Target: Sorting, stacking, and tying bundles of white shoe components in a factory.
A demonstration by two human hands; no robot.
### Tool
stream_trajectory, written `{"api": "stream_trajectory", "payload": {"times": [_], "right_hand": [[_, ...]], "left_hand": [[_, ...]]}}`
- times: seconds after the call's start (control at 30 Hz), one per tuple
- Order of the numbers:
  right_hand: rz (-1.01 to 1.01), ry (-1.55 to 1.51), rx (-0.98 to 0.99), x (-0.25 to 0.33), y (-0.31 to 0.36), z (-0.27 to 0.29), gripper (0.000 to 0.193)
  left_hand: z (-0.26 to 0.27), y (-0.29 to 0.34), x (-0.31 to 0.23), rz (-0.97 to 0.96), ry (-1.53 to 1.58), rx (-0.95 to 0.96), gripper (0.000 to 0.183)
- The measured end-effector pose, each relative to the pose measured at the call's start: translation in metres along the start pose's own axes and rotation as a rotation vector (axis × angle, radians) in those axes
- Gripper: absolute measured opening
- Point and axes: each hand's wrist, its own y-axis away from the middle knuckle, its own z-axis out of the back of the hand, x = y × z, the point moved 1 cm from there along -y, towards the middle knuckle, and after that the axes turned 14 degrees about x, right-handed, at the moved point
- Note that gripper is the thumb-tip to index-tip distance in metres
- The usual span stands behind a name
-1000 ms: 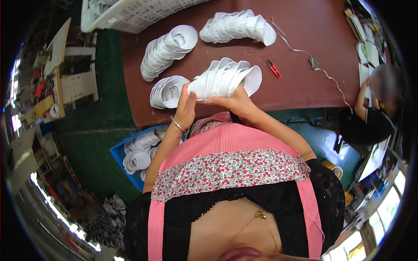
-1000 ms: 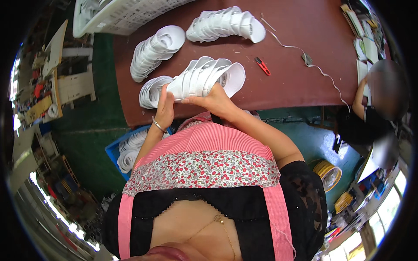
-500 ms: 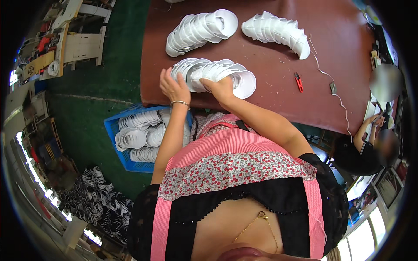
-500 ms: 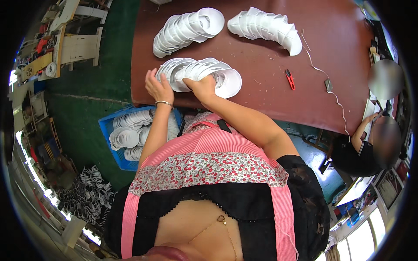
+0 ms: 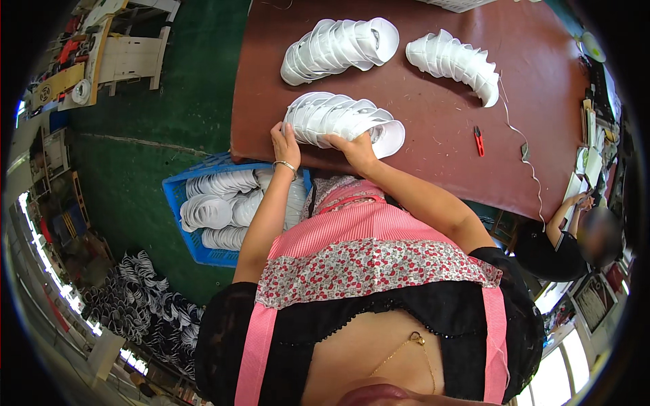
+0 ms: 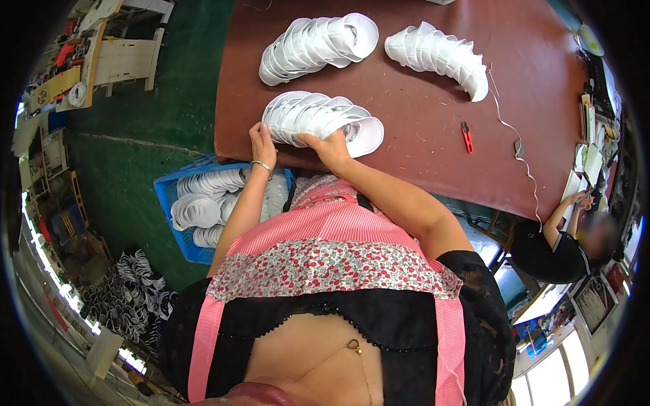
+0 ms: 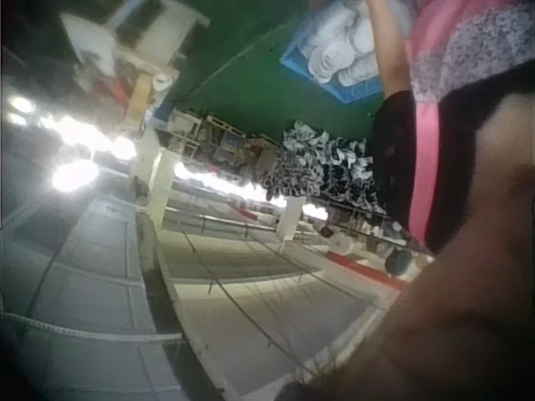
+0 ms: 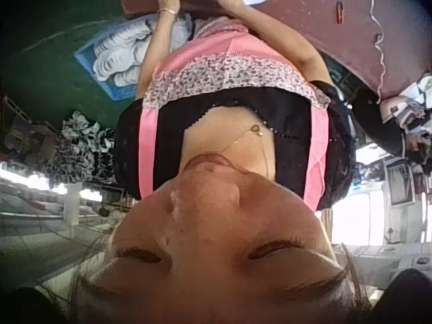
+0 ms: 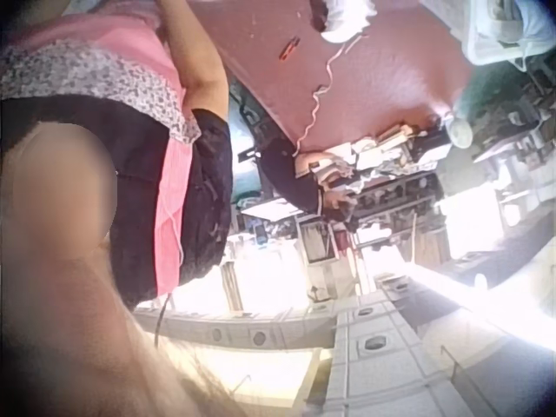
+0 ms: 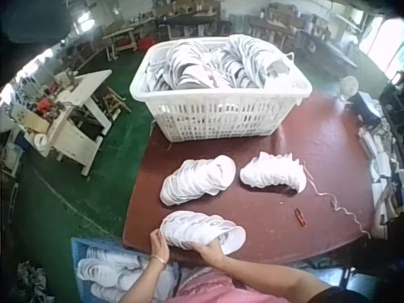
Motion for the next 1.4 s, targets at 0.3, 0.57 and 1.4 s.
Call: {"api": "stream_trajectory", "payload": {"times": [0.3, 0.57, 1.4], "right_hand": [[-0.120, 0.358, -0.031, 0.007, -0.006, 0.013, 0.049], [-0.076, 0.268, -0.193, 0.010, 0.004, 0.012, 0.045], [-0.190, 0.120, 0.234, 0.019, -0.013, 0.044, 0.019]], "left_hand": [[0.010, 0.018, -0.103, -0.487, -0.608, 0.024, 0.073], [-0.005, -0.007, -0.082, -0.366, -0.596, 0.067, 0.060], [0.034, 0.007, -0.071, -0.657, -0.498, 0.063, 0.045]]}}
